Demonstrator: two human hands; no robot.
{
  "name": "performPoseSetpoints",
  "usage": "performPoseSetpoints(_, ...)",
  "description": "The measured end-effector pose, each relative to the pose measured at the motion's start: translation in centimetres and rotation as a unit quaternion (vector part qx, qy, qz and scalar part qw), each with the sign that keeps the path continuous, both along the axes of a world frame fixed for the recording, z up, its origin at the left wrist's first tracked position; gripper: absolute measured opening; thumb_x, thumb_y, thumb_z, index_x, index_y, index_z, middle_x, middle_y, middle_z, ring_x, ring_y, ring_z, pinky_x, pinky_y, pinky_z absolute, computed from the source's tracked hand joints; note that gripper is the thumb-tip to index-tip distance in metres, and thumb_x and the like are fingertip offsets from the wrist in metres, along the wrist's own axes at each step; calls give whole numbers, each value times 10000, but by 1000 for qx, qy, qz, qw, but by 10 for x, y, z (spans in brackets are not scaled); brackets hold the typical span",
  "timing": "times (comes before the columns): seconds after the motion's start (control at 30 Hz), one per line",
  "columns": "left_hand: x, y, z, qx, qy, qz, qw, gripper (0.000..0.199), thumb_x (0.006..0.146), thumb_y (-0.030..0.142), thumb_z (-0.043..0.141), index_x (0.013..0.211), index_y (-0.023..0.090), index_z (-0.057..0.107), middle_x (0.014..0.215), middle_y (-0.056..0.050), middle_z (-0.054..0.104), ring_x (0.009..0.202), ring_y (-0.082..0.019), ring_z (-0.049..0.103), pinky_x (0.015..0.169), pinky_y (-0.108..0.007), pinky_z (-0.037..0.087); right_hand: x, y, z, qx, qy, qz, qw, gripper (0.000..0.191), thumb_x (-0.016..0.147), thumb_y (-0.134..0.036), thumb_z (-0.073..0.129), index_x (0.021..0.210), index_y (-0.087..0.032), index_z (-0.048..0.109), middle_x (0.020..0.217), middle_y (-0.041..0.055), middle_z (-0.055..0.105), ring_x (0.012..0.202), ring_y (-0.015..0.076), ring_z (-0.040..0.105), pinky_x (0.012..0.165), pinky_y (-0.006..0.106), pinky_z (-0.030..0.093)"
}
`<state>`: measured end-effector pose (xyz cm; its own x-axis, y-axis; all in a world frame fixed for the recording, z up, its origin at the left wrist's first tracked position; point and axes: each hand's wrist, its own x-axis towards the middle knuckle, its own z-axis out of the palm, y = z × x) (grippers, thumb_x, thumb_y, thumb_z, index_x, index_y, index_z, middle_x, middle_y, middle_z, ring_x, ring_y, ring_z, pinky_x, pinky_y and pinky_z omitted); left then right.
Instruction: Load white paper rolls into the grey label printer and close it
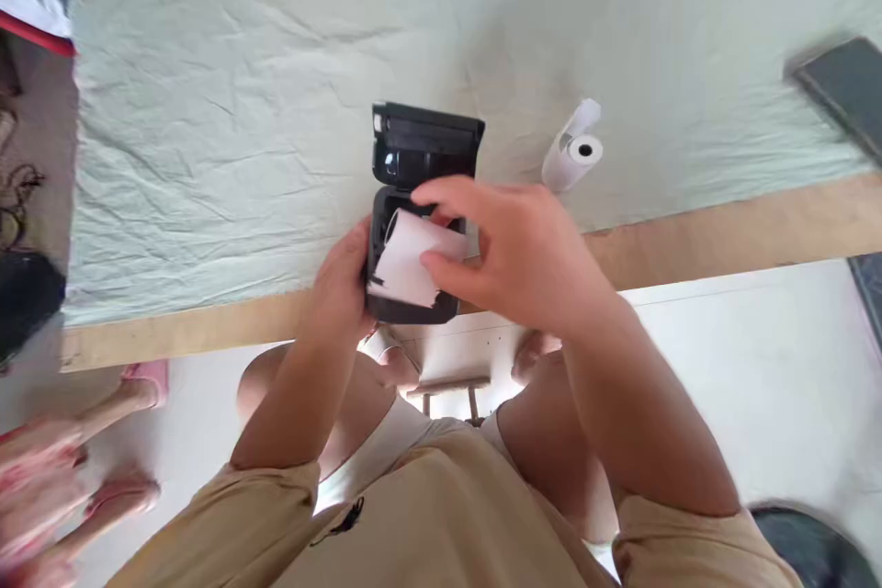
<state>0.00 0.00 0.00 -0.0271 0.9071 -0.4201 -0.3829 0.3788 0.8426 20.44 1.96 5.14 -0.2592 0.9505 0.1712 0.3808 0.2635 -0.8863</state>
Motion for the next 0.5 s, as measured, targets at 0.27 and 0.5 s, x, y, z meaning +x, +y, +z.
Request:
performPoseSetpoints(0.27, 6, 7, 0, -30, -16, 0, 999, 269, 1012, 496, 755, 1008, 232, 806, 813, 57, 788, 666, -92, 690, 620, -203, 576, 28, 14, -57, 25, 80, -197, 977, 214, 907, -401, 788, 1003, -280, 640, 830, 2, 651, 621, 150, 517, 565, 331, 430)
performPoseSetpoints(0.5, 3, 5, -5, 12, -8, -1, 1000, 285, 1019, 518, 749, 1024, 244, 824, 848, 28, 807, 961, -178, 813, 925, -295, 673, 32, 17, -81, 140, -148, -158, 966, 215, 998, -441, 723, 1111, -301, 605, 1090, 87, 745, 1038, 318, 731, 917, 540, 619)
